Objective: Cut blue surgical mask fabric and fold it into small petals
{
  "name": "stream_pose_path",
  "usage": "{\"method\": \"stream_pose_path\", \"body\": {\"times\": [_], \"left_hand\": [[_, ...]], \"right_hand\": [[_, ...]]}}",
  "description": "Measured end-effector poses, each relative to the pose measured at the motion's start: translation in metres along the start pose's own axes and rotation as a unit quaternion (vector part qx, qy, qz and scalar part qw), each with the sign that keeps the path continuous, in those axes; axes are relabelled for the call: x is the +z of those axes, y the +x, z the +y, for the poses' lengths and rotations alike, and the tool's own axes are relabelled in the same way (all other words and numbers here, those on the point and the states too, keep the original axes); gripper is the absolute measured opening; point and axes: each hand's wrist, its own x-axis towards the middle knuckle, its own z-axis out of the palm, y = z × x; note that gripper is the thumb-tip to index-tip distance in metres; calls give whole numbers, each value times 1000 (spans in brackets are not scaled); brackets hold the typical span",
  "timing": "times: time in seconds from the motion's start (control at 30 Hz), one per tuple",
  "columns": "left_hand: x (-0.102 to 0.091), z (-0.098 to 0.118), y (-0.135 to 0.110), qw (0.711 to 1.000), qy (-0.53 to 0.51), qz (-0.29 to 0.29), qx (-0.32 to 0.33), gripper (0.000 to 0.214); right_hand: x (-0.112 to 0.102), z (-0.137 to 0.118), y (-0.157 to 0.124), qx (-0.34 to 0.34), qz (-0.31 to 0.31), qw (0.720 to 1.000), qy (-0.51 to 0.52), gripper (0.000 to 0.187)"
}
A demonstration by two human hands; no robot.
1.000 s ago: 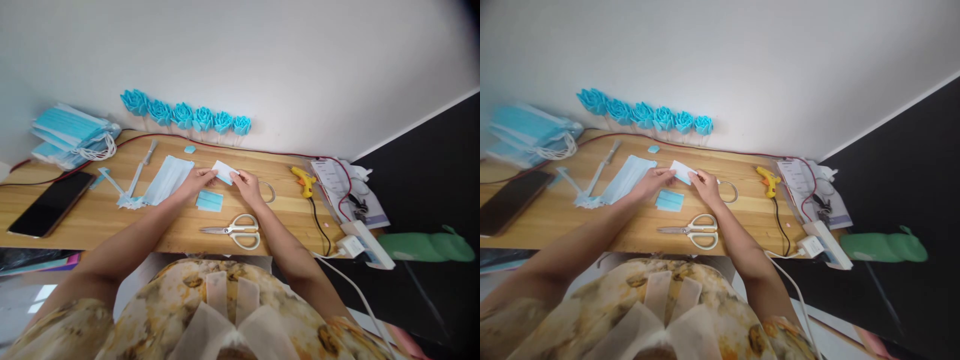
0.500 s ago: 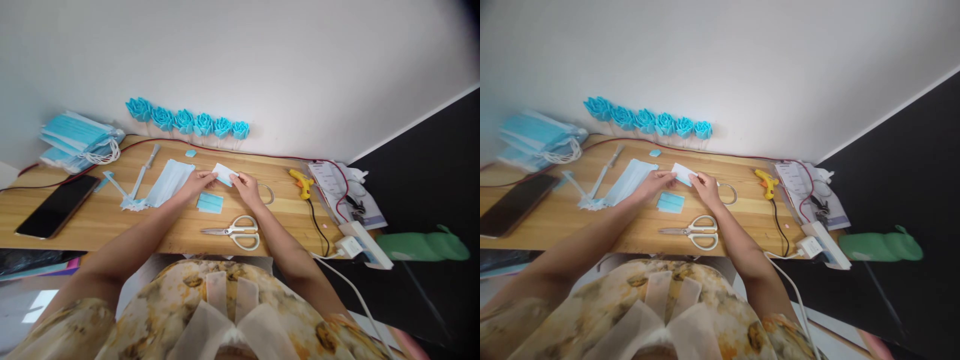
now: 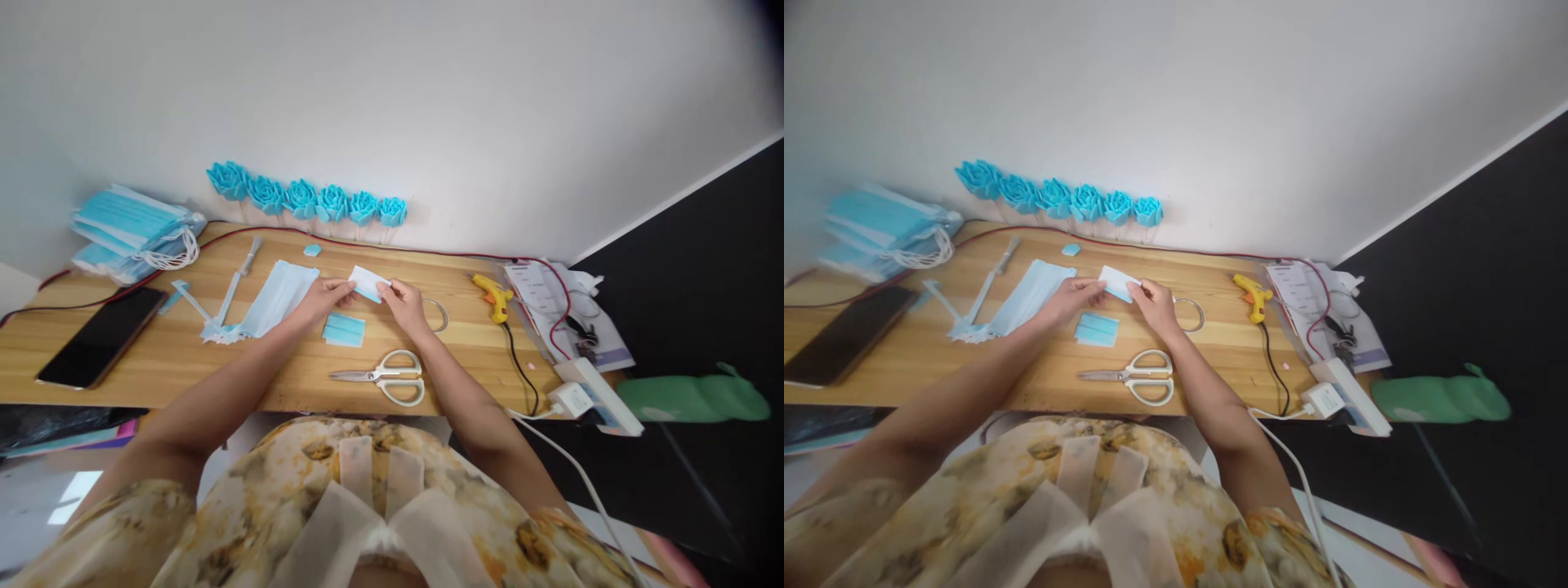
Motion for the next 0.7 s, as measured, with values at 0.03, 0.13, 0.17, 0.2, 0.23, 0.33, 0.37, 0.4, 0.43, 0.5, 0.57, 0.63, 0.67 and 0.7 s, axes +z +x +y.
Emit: {"method": "stream_pose_path", "body": {"times": [0.03, 0.13, 0.17, 0.2, 0.23, 0.33, 0.37, 0.4, 0.43, 0.5, 0.57, 0.63, 0.67, 0.7], "left_hand": [[0, 0, 0, 1000, 2, -1, 1, 56], [1, -2, 0, 1000, 8, -6, 0, 56], [1, -3, 1, 1000, 9, -7, -1, 55], [1, -3, 1, 1000, 8, -6, -3, 55], [1, -4, 1, 1000, 6, -5, -4, 54], [0, -3, 2, 1000, 2, 1, -7, 53], [0, -3, 2, 1000, 3, -1, -6, 53], [0, -2, 2, 1000, 7, -4, -5, 52], [0, -2, 1, 1000, 11, -6, -3, 52], [-1, -1, 1, 1000, 17, -7, -1, 52], [-1, 0, 0, 1000, 16, -3, 2, 53], [-1, -1, 0, 1000, 12, -2, 8, 53], [-1, -1, 0, 1000, 9, -2, 12, 53], [-1, -2, -1, 1000, 7, -4, 16, 53]], "right_hand": [[0, 0, 0, 1, 1, 1000, -1, 45], [0, -1, 1, 1, 3, 1000, 1, 47], [0, 0, 1, 2, 3, 1000, 2, 48], [0, 0, 1, 3, 4, 1000, 2, 48], [0, 1, 1, 3, 5, 1000, 3, 49], [1, 3, 0, -4, 5, 1000, 5, 49], [1, 4, 0, -6, 3, 1000, 5, 49], [1, 4, 0, -7, 1, 1000, 4, 49], [1, 4, 0, -6, -1, 1000, 4, 50], [0, 3, 0, -5, -5, 1000, 9, 54], [-2, 1, 0, -8, -13, 1000, 24, 58], [-2, -1, 0, -11, -24, 999, 39, 57], [-2, -1, 0, -10, -31, 998, 47, 54], [-1, -1, 0, -5, -38, 998, 55, 49]]}}
